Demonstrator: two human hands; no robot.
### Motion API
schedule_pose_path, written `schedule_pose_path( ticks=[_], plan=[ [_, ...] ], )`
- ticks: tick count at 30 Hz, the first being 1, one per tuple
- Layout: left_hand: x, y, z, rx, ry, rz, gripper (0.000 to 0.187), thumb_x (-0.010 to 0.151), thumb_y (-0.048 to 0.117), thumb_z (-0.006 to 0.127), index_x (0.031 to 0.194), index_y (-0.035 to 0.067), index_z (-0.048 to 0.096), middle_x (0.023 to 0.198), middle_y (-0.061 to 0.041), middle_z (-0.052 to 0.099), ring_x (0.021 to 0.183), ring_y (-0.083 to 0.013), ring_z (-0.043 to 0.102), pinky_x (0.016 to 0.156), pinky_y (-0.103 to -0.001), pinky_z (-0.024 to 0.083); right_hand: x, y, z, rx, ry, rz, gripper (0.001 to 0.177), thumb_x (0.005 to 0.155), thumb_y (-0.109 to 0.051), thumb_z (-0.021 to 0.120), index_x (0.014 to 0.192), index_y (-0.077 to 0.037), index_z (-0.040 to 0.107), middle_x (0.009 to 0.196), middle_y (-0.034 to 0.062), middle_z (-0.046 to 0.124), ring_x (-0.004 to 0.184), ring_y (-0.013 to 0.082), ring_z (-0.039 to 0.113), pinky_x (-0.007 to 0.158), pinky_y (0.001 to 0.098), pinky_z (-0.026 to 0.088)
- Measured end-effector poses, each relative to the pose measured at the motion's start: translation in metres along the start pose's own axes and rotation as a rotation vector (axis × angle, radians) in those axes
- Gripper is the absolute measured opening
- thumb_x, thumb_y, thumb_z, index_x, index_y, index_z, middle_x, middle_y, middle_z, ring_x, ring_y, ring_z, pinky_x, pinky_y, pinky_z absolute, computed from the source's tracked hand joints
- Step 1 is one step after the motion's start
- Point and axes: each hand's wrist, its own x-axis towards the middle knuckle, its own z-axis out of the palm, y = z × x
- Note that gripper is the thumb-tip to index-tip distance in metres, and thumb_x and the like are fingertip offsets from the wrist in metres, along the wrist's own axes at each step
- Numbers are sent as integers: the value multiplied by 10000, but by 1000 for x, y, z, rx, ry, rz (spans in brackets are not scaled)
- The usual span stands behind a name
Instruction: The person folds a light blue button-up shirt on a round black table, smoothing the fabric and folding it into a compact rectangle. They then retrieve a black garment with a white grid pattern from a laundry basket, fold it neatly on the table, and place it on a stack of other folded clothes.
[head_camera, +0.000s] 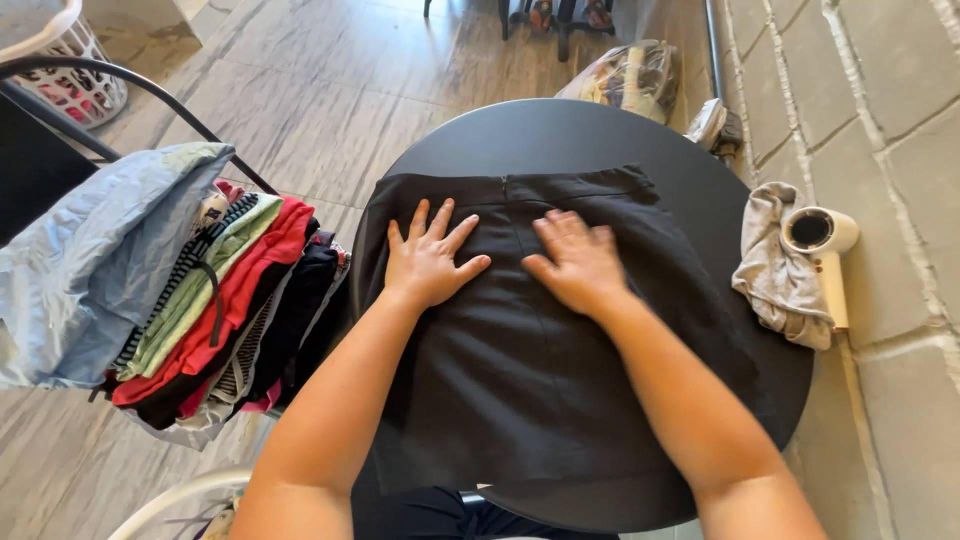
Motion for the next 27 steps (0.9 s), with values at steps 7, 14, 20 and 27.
schedule_pose_path(
  ticks=[7, 14, 20, 27],
  plan=[
    [-6, 10, -6, -9, -4, 5, 720, 975, 734, 309, 1608, 392, 294, 1738, -19, 146, 1592, -346, 59, 1188, -690, 125, 10, 152, 19, -17, 39, 421, 732, 1044, -733, 176, 1659, -337, 167, 1743, -2, 126, 1603, 211, 66, 1226, 695, 57],
    [-1, 6, 3, -9, -3, -13, 717, 974, 738, 302, 1610, 409, 275, 1741, -5, 128, 1592, -337, 35, 1186, -693, 120, -28, -30, 28, 4, 578, -62, 697, 1039, -567, 519, 1587, -142, 455, 1646, 187, 383, 1528, 377, 313, 1101, 747, 257],
    [-2, 5, 2, 1, 3, -6, 723, 975, 738, 295, 1614, 401, 268, 1740, -12, 136, 1592, -333, 42, 1187, -688, 139, -120, 6, 10, 22, -17, -134, 814, 982, -729, 374, 1636, -261, 253, 1718, 67, 203, 1580, 289, 157, 1165, 650, 218],
    [15, -18, 39, -99, 630, -115, 490, 1028, 397, 511, 1493, 243, 521, 1608, -79, 440, 1541, -338, 240, 1105, -750, 268, -206, 90, 20, -80, 207, 291, 644, 1025, -556, 403, 1569, -212, 391, 1663, 107, 341, 1548, 289, 287, 1188, 596, 273]
  ],
)
